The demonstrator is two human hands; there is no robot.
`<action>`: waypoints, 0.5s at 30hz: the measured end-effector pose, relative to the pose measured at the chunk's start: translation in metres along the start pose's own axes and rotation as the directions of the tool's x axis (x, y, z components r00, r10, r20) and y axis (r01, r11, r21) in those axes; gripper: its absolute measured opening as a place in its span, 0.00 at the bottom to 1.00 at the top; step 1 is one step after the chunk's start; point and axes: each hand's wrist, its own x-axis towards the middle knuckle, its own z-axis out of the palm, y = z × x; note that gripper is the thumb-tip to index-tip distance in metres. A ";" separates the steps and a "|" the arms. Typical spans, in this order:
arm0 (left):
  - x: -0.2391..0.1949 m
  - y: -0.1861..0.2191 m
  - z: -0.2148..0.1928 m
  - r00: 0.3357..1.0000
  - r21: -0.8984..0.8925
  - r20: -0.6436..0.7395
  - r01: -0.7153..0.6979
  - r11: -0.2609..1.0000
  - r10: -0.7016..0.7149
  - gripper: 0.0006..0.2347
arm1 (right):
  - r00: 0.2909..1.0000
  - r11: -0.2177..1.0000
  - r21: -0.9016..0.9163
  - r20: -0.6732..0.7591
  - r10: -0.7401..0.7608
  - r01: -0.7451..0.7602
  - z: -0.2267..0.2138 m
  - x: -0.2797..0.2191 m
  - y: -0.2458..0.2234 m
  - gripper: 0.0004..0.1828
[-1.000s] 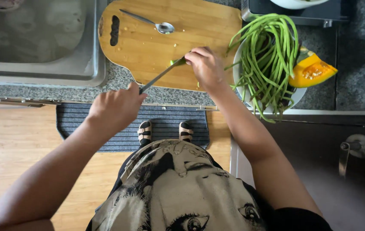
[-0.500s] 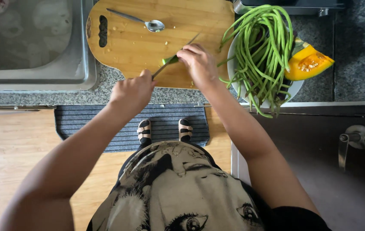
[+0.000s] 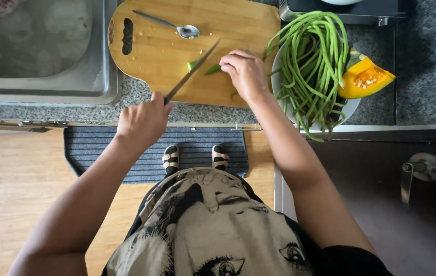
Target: The person chops green beans on a wooden cutting board using a knife and places the pieces into a white bowl. They then sharpen the knife with a honing steel and wash the remaining green beans under running water in the sink.
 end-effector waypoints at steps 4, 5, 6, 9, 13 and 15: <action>-0.008 0.018 -0.018 0.997 -0.054 0.080 0.000 0.999 0.004 0.18 | 1.000 1.000 -0.023 0.008 0.001 -0.001 0.006 0.003 0.005 0.07; -0.008 0.018 -0.014 0.998 -0.029 0.048 -0.041 0.999 0.042 0.18 | 1.000 1.000 -0.018 -0.005 -0.007 0.007 0.004 0.003 0.003 0.07; -0.008 0.018 -0.010 0.996 -0.004 0.018 -0.082 0.997 0.082 0.18 | 1.000 1.000 -0.014 -0.016 -0.013 0.013 0.001 0.004 0.001 0.07; -0.003 0.012 0.003 0.990 0.093 -0.054 -0.127 0.987 0.133 0.18 | 1.000 1.000 -0.003 -0.019 -0.023 0.023 0.001 0.003 0.001 0.09; 0.014 0.023 0.003 0.996 0.039 -0.009 -0.093 0.995 0.094 0.17 | 1.000 1.000 -0.011 -0.018 -0.005 0.005 0.003 0.002 0.004 0.07; 0.026 0.032 0.007 0.994 0.020 -0.023 -0.103 0.994 0.104 0.16 | 1.000 1.000 -0.005 -0.029 -0.010 0.010 0.005 -0.001 0.005 0.08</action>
